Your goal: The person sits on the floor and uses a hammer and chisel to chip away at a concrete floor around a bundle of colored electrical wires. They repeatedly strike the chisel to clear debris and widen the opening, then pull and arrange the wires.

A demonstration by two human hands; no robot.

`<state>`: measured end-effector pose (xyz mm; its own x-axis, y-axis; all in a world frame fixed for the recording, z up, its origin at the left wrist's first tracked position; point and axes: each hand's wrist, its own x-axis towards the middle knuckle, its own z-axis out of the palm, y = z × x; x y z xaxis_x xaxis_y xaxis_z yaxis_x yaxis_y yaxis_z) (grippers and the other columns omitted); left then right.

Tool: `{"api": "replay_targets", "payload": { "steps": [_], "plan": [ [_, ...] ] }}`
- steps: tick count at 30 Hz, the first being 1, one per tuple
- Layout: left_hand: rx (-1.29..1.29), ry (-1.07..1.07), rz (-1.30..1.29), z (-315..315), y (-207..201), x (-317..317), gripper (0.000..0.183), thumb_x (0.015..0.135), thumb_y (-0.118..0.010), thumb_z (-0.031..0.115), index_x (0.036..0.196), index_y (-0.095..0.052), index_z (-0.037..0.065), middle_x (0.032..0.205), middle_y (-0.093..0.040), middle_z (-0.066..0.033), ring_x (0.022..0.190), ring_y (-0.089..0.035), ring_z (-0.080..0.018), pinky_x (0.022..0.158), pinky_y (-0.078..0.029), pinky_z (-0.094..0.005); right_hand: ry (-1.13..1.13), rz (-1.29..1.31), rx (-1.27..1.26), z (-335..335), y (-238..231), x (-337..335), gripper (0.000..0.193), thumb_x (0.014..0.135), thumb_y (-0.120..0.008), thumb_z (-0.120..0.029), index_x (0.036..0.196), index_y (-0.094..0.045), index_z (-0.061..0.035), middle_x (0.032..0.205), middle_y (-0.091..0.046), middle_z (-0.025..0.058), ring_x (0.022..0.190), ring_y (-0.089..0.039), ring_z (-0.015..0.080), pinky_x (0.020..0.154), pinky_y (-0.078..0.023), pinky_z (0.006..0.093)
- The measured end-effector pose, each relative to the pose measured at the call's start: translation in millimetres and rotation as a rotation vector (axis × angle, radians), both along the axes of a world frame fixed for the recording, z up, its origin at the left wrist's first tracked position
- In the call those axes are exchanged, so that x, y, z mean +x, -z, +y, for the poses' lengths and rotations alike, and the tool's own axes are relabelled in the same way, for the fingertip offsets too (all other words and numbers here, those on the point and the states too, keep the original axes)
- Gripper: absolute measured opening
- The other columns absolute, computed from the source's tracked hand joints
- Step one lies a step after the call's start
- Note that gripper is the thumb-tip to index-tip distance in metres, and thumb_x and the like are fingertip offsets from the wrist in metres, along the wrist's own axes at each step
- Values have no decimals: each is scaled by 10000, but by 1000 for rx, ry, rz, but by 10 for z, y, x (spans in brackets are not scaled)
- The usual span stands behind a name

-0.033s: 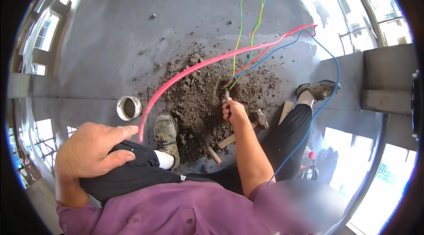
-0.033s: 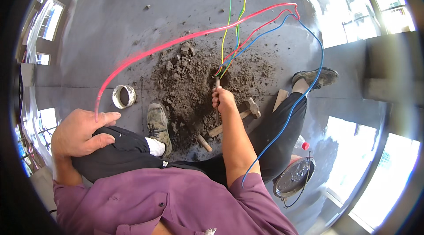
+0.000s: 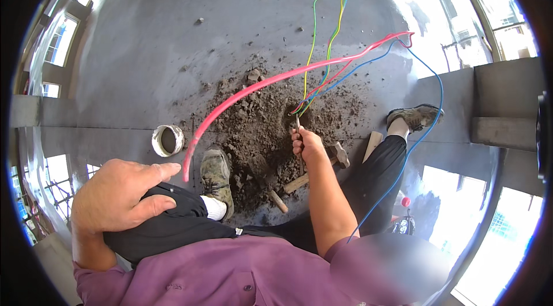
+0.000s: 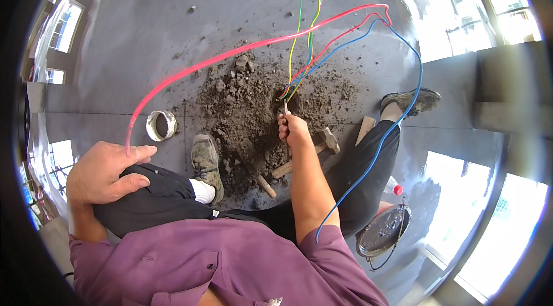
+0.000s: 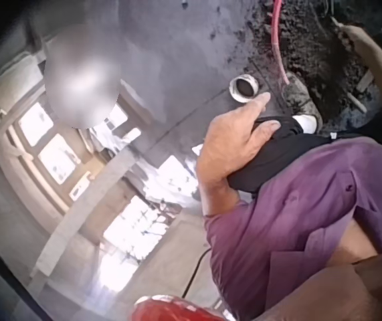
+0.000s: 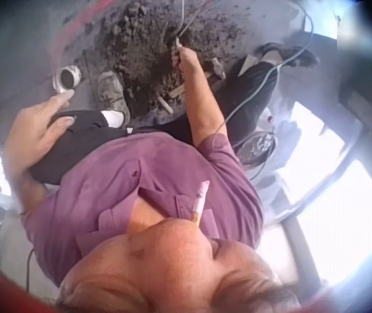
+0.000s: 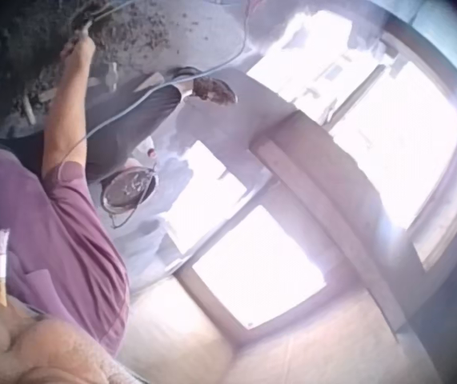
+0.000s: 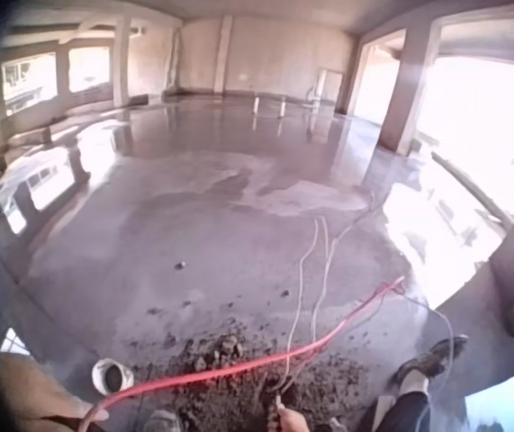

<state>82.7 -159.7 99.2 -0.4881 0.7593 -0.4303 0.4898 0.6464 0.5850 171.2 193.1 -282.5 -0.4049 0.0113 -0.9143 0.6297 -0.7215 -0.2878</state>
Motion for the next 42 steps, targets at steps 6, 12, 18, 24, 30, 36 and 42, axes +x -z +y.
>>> {"api": "replay_targets", "payload": {
  "steps": [6,12,18,24,30,36,42],
  "plan": [
    [36,-6,-17,14,-7,-1,495,838,-749,262,1223,-615,-19,932,-701,-221,856,-687,-391,728,-544,-411,-290,-93,188,114,-121,-60,297,1039,-467,-293,855,-552,-76,659,-470,5,482,-406,124,428,-328,309],
    [31,9,-11,16,-22,5,508,837,-751,259,1227,-608,-34,947,-701,-228,866,-691,-392,736,-549,-413,-248,-2,186,-105,-47,-140,309,1040,-459,-279,821,-531,-73,653,-459,18,463,-399,140,422,-333,318],
    [1,-36,-13,-21,5,12,487,845,-736,258,1229,-610,-14,950,-703,-222,879,-687,-395,749,-542,-416,-37,1,-13,-141,36,-152,290,1053,-445,-297,875,-541,-89,658,-455,-33,479,-367,104,439,-298,296],
    [-25,-17,-8,2,2,12,488,837,-728,254,1228,-609,-13,963,-709,-212,900,-689,-388,766,-538,-416,-124,25,135,-171,-29,-77,279,1028,-503,-286,846,-568,-84,664,-495,-26,468,-408,107,421,-310,308],
    [-23,29,-25,52,-35,12,505,818,-727,230,1235,-605,-28,992,-712,-215,926,-697,-380,802,-544,-402,-821,-2,1327,237,-79,196,335,888,-644,-341,959,-725,-24,923,-701,237,925,-674,403,837,-518,473],
    [-13,20,-12,86,-22,30,476,849,-720,277,1212,-618,-12,960,-708,-204,897,-682,-387,764,-532,-423,-1073,-219,1242,230,-396,-202,233,878,-628,-154,1024,-732,-5,1098,-705,215,1059,-677,376,893,-554,447],
    [-82,-7,24,80,9,53,467,845,-725,267,1203,-625,-17,976,-704,-215,911,-681,-388,777,-534,-421,-941,-211,1176,201,-234,-260,288,912,-622,-234,1014,-724,15,1046,-707,237,1010,-682,398,859,-557,466]
  ]
}}
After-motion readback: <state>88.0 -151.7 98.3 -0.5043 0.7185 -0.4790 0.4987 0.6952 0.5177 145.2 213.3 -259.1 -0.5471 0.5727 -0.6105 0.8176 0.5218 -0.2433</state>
